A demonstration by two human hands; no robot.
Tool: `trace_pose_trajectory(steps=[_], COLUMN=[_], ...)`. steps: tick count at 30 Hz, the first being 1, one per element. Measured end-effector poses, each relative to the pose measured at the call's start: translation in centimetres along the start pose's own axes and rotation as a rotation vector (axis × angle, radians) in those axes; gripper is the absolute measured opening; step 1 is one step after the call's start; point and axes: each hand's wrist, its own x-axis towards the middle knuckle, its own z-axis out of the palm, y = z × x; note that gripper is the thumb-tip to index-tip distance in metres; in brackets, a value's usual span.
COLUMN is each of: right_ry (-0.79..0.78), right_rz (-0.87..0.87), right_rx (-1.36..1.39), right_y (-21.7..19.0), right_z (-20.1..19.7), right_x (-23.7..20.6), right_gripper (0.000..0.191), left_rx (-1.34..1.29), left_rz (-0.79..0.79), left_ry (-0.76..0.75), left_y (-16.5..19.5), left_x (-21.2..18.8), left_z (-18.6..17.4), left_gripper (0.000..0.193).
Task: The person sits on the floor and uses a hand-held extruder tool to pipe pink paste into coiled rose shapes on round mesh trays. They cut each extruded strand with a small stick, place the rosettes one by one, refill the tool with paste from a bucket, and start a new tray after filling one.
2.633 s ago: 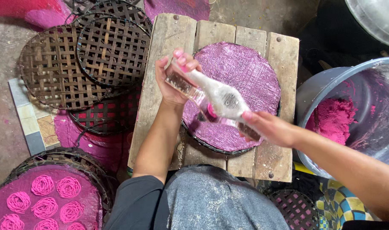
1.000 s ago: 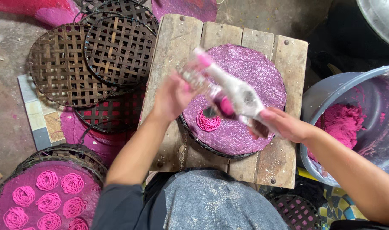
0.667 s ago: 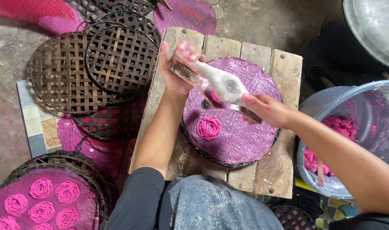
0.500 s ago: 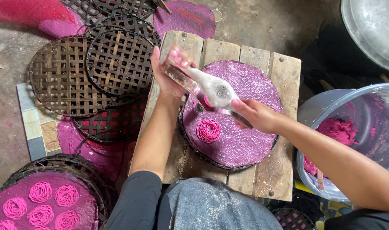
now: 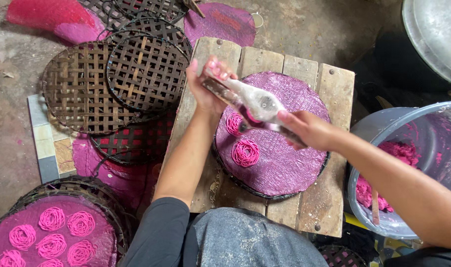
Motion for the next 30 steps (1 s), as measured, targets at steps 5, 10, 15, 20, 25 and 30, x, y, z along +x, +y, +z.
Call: trace_pose_trajectory(steps=[5, 10, 15, 20, 25, 30], right_ry=[0.188, 0.148, 0.18, 0.257, 0.287, -0.05], right_rz=[-0.008, -0.157, -0.182, -0.289, -0.269, -0.249], right_rx=[-0.093, 0.107, 0.217, 0.268, 0.311, 0.463], right_y=[0.8, 2.5, 4.5, 5.6, 7.0, 8.0], right_z=[-1.8, -1.4, -1.2, -1.0, -1.4, -1.8], right_x=[0.8, 2.0, 2.6, 3.6, 3.8, 4.1], right_gripper=[0.077, 0.07, 0.063, 0.061, 0.06, 0.069], left_rx=[-0.029, 0.226, 1.012, 1.539, 2.205, 0.81], left_rz=[0.022, -0.316, -0.829, -0.69, -0.554, -0.163], left_ry=[-0.159, 0.187, 0.235, 0.183, -0.026, -0.139], left_y=[-1.3, 0.2, -1.5, -0.6, 2.0, 1.3], left_x=[1.6, 1.4, -1.0, -3.4, -5.9, -2.8], left_z=[0.5, 0.4, -0.5, -0.2, 2.3, 3.2], left_gripper=[0.037, 0.06, 0.097, 0.072, 0.055, 0.061])
